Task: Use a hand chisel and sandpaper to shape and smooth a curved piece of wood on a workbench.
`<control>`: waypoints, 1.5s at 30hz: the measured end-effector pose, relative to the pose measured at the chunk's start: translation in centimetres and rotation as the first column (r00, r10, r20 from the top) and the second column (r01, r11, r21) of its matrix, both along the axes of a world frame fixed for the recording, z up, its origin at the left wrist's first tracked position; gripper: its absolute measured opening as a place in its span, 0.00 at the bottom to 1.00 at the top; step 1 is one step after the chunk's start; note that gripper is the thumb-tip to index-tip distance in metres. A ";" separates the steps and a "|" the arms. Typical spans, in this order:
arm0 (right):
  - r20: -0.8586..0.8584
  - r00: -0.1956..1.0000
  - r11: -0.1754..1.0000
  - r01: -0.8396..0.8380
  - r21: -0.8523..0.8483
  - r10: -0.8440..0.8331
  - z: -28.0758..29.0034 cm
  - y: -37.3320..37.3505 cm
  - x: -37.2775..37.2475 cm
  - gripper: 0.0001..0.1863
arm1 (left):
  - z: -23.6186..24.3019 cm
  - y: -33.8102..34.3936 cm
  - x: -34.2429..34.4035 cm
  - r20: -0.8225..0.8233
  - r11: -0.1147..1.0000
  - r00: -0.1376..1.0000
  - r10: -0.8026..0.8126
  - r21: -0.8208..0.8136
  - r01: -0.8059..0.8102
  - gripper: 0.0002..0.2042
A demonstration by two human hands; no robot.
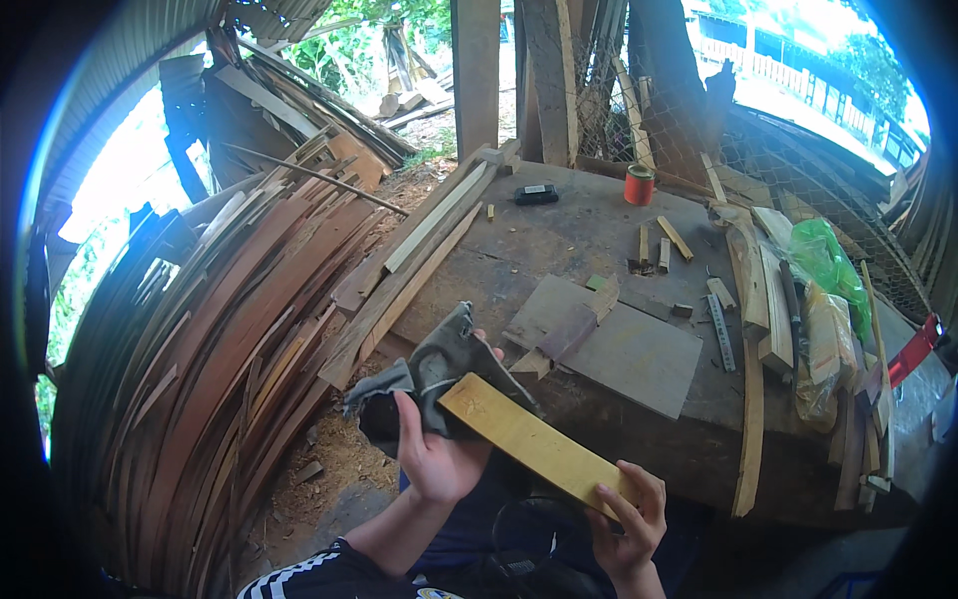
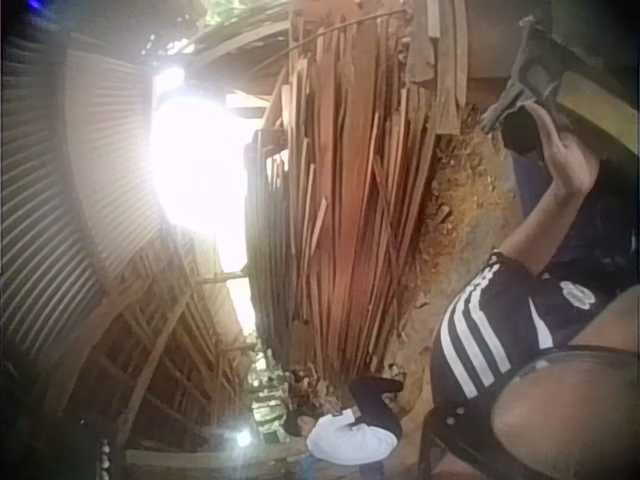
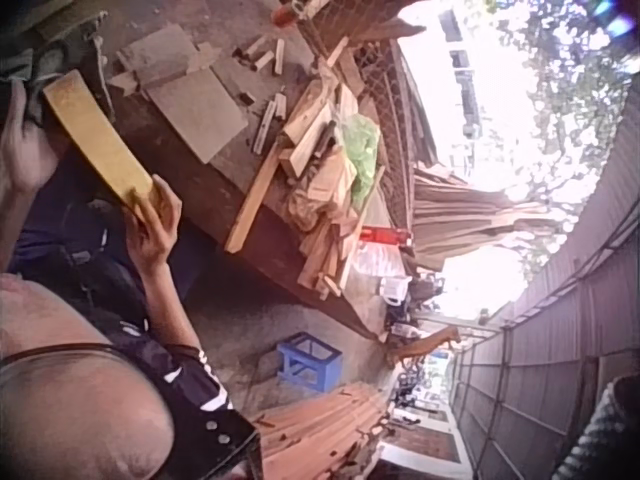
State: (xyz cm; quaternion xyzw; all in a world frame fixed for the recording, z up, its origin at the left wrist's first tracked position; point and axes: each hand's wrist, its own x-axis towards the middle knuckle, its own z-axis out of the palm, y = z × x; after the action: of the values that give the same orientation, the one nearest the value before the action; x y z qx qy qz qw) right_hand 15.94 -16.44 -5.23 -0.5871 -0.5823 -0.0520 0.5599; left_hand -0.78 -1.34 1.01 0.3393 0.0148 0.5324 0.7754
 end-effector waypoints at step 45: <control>-0.064 0.998 0.996 -0.006 -0.086 0.000 1.2 1.3 -0.7 0.23 | -2.2 0.8 -0.2 0.016 0.961 0.988 -0.155 -0.231 0.155 0.35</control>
State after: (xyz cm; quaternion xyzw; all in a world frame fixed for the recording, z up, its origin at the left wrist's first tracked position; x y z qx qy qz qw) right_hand 15.21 -15.13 -4.04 -0.6112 -0.5667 -0.0072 0.5525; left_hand -0.98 -0.52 -1.16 0.2472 0.0511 0.4643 0.8489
